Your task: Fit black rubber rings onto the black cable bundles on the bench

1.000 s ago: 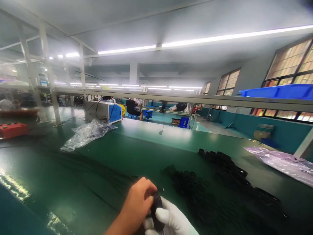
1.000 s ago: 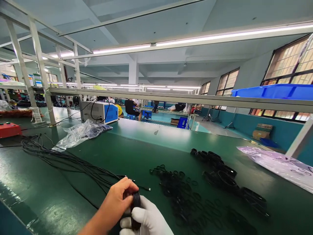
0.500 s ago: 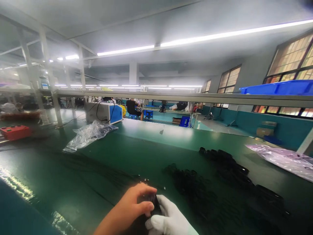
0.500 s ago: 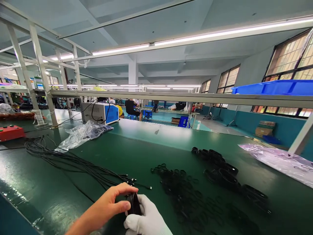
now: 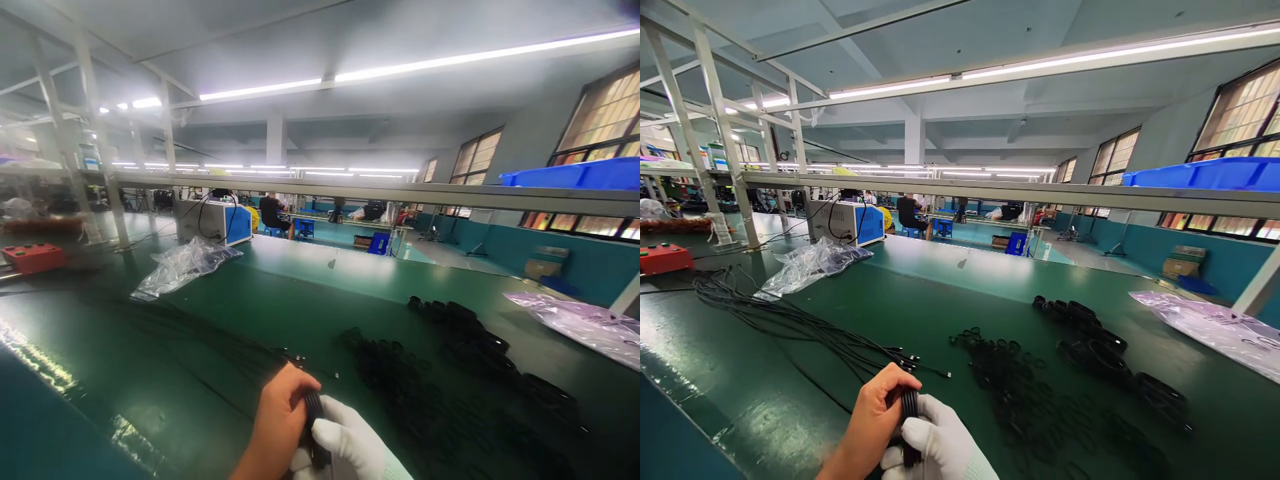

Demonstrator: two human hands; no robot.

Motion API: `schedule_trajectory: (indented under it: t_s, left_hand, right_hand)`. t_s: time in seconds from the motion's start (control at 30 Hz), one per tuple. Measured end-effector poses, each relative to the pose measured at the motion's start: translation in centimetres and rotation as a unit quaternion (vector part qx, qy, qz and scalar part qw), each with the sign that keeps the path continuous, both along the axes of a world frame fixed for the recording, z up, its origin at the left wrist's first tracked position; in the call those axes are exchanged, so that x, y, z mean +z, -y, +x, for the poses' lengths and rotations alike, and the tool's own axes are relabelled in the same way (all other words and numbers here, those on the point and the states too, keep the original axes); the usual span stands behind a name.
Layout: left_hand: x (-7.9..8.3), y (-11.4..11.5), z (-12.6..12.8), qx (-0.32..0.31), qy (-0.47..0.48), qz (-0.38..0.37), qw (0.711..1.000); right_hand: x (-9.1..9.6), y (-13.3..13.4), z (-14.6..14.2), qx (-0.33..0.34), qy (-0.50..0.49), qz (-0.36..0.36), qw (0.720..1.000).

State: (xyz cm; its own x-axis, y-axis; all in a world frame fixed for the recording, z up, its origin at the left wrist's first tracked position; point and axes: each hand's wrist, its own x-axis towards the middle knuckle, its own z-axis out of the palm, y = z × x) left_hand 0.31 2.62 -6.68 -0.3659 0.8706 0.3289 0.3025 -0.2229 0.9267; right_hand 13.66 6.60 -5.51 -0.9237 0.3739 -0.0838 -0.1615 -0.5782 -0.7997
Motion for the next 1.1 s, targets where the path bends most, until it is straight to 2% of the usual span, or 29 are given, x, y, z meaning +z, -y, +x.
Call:
schedule_trajectory:
  t_s: [0.1, 0.2, 0.27, 0.4, 0.5, 0.77, 0.87, 0.97, 1.03, 1.07, 1.1]
  left_hand:
    - [0.4, 0.0, -0.3, 0.016, -0.03, -0.051, 0.998]
    - [1.4, 0.3, -0.7, 0.043, -0.099, -0.1, 0.989]
    - [2.2, 0.6, -1.2, 0.017, -0.116, -0.127, 0.985]
    - [3.5, 1.1, -2.0, -0.073, -0.062, -0.164, 0.982]
    - [4.0, 1.2, -2.1, -0.085, -0.044, -0.172, 0.98]
    - [3.8, 1.4, -1.5, -0.037, -0.061, -0.181, 0.981]
    - [4.1, 1.1, -1.6, -0.042, -0.045, -0.18, 0.982]
    - [4.3, 0.9, -2.2, -0.057, -0.042, -0.162, 0.984]
    - [3.8, 1.1, -2.9, -0.031, -0.053, -0.148, 0.987]
    - [3.1, 1.3, -3.3, -0.002, -0.06, -0.143, 0.988]
    - [2.2, 1.6, -3.8, 0.034, -0.066, -0.133, 0.988]
  right_hand:
    - [0.0, -0.2, 0.1, -0.005, 0.003, -0.034, 0.999]
    - [-0.3, -0.4, 0.2, -0.027, -0.023, -0.049, 0.998]
    - [-0.5, -0.5, 0.3, -0.031, -0.032, -0.041, 0.998]
    - [-0.6, -0.8, 0.5, -0.011, -0.034, -0.083, 0.996]
    - [-0.7, -1.0, 0.6, -0.017, -0.042, -0.077, 0.996]
    - [-1.9, -1.5, 0.2, -0.03, -0.078, -0.051, 0.995]
    - [-1.9, -1.8, 0.3, 0.008, -0.069, -0.086, 0.994]
    - [-1.5, -1.9, 0.6, 0.069, -0.063, -0.157, 0.983]
    - [-1.1, -1.8, 0.9, 0.069, -0.043, -0.171, 0.982]
    - [-0.7, -1.8, 1.0, 0.045, -0.01, -0.13, 0.99]
    - [-0.3, -2.1, 1.2, 0.004, 0.037, -0.057, 0.998]
